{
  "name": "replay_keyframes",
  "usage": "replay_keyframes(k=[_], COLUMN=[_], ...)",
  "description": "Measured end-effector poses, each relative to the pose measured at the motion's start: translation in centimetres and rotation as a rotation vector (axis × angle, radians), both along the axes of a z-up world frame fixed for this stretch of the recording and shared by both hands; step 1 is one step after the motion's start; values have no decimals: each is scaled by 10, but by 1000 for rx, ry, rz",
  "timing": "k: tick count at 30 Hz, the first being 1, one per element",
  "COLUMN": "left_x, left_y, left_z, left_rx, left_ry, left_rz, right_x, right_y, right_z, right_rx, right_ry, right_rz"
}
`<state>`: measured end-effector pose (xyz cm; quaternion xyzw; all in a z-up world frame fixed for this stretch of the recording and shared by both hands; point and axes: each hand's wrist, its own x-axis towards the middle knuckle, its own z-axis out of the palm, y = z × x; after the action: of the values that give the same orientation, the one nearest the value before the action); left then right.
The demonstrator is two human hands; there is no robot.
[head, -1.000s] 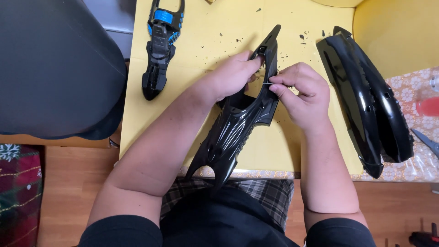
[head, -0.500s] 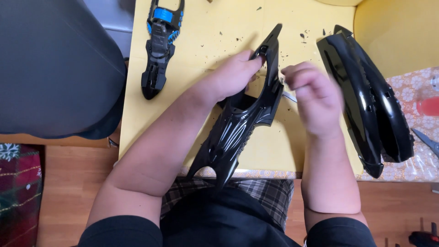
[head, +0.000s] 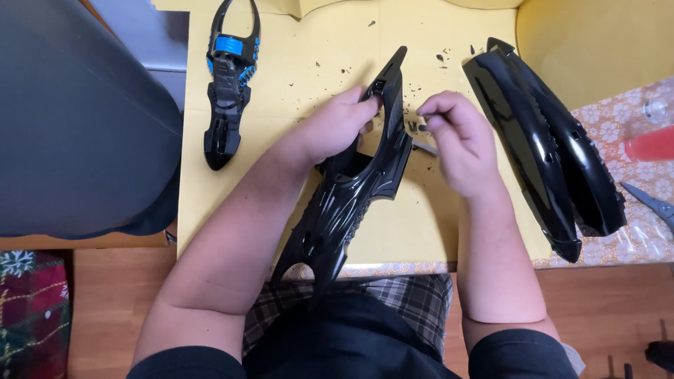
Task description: The person holds a black plastic motorcycle fairing and uses a small metal tool to scrape and clean the surface. They then insert a small black plastic piece into a slot on the fairing and press it into place.
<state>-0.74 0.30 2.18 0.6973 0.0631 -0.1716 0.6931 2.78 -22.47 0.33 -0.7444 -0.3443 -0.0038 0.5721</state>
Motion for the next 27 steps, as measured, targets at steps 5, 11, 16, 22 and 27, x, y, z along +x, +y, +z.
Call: replay_keyframes(k=[5,11,16,22,27], left_x=[8,3,0,-1,0], left_y=[8,7,4,4,4], left_z=[-8,8,18,21,18], left_rx=[173,425,509,514,529], left_ry=[-16,10,30,31,30], left_rz=[-31,-74,-94,-97,-101], right_x=[-10,-14,-17,-16,-13], right_y=[9,13,15,17,16], right_z=[6,1,2,-1,-4], right_rx=[-195,-288,-328,-375,-422], right_ry=[-274,-363,-382,-458,-578], right_rz=[-54,-70,-77,-78,-55])
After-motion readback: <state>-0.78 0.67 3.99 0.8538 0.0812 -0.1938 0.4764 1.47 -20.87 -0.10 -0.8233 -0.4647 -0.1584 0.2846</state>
